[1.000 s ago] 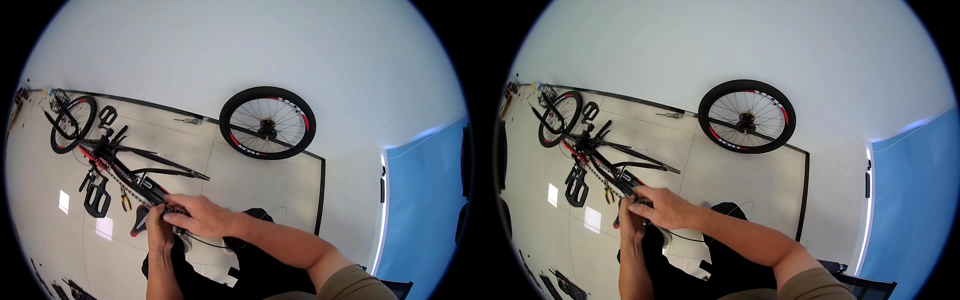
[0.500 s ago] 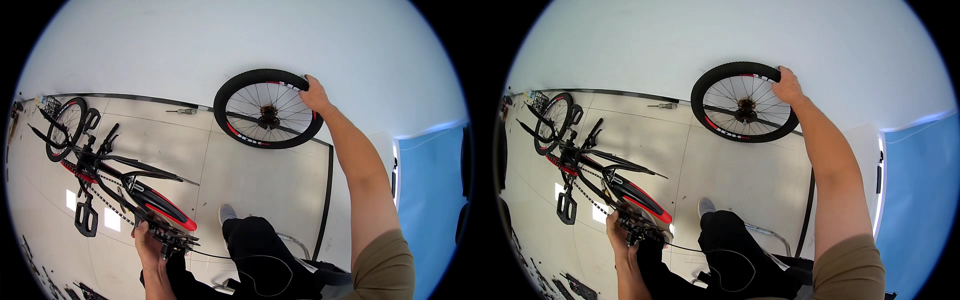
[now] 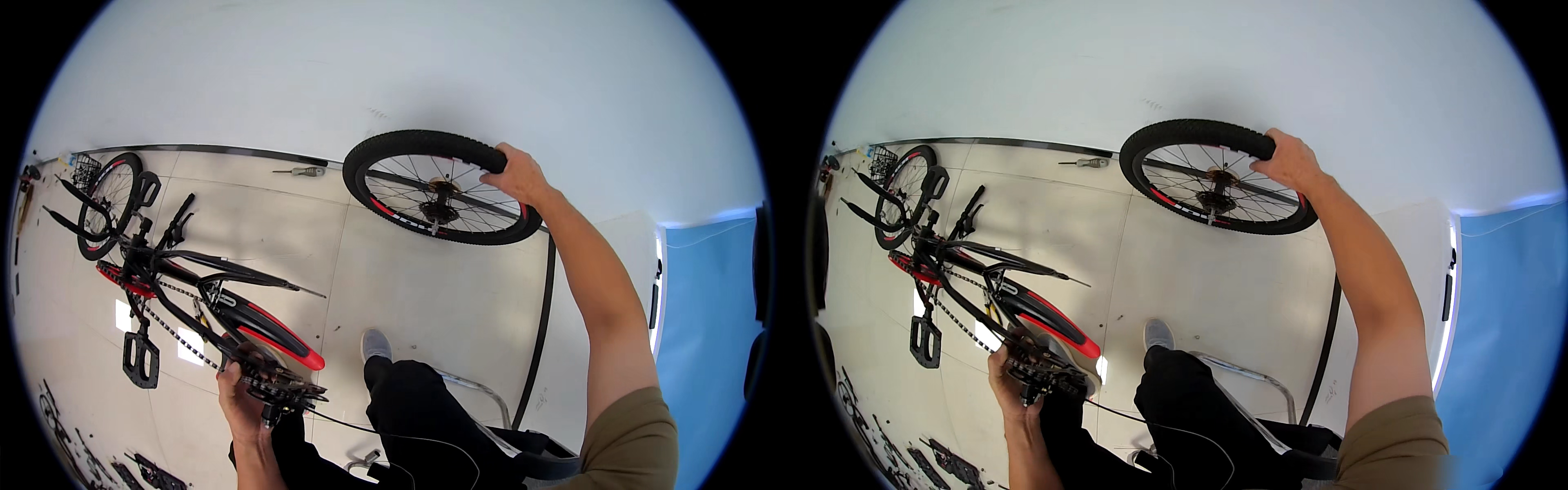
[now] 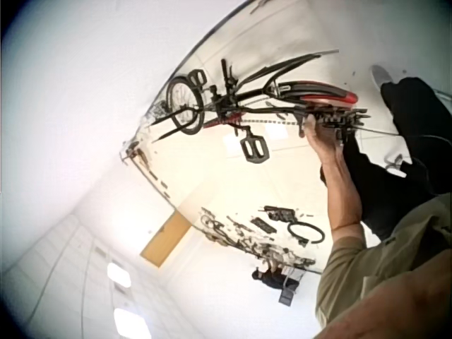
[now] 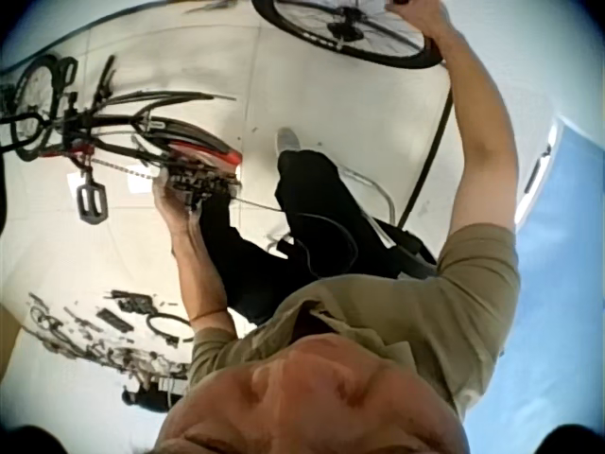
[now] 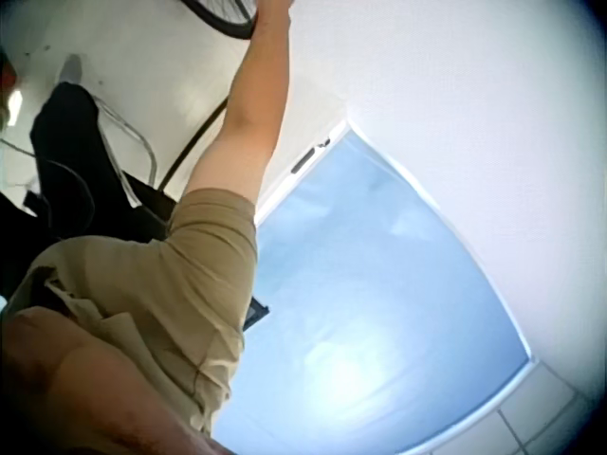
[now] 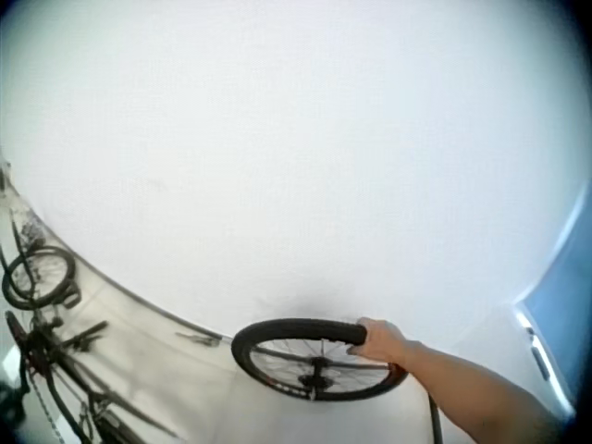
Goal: The person installs the rear wheel onto a bicycle frame, aligns the cassette, and threads the chain through the derailleur. The person repeatedly removes and reattaches the wheel to adjust chain tension and alignment, then rotates the pedals to test chain movement.
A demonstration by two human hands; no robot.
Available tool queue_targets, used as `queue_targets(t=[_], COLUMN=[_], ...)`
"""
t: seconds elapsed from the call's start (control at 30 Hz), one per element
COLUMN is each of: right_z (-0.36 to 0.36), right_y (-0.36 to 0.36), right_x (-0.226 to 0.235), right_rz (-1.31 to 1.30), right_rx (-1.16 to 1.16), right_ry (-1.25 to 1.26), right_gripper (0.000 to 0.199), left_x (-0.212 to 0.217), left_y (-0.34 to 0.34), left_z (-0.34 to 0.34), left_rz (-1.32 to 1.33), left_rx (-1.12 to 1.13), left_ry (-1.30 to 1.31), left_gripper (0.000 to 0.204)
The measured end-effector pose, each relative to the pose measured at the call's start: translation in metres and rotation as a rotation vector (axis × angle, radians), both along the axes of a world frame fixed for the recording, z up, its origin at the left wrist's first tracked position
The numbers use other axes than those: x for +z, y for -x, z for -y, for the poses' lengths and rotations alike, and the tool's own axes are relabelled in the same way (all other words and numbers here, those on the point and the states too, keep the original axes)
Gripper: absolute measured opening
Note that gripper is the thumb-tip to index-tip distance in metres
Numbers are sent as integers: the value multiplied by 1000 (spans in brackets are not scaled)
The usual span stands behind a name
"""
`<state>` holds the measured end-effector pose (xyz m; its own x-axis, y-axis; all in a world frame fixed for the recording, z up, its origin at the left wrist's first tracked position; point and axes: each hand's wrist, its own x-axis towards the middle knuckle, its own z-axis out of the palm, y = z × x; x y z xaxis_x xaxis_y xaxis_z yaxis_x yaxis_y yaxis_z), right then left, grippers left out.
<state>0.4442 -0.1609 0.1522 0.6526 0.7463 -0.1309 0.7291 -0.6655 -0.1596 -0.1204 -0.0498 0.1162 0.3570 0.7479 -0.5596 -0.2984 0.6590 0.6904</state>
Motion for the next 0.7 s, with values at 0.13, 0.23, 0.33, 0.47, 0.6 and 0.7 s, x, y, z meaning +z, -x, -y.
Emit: queue_targets(t=[0.13, 0.23, 0.33, 0.47, 0.6, 0.7], right_z=[15, 25, 55, 82, 109, 120], right_y=[29, 60, 79, 128, 169, 199], right_x=[14, 26, 43, 94, 156, 204], right_rz=[-47, -41, 41, 7, -80, -119], right_rx=[-17, -101, -55, -160, -223, -268], right_ry=[56, 30, -111, -189, -277, -279], right_gripper=[38, 37, 34, 35, 29, 27], left_x=[4, 7, -16, -21, -18, -12], left_y=[-7, -5, -13, -7, -13, -16], left_z=[2, 3, 2, -5, -5, -3], left_rz=[69, 100, 80, 158, 126, 104], left_rx=[5, 20, 45, 31, 27, 27], left_ry=[47, 57, 51, 35, 62, 58], left_gripper=[44, 40, 38, 32, 32, 30])
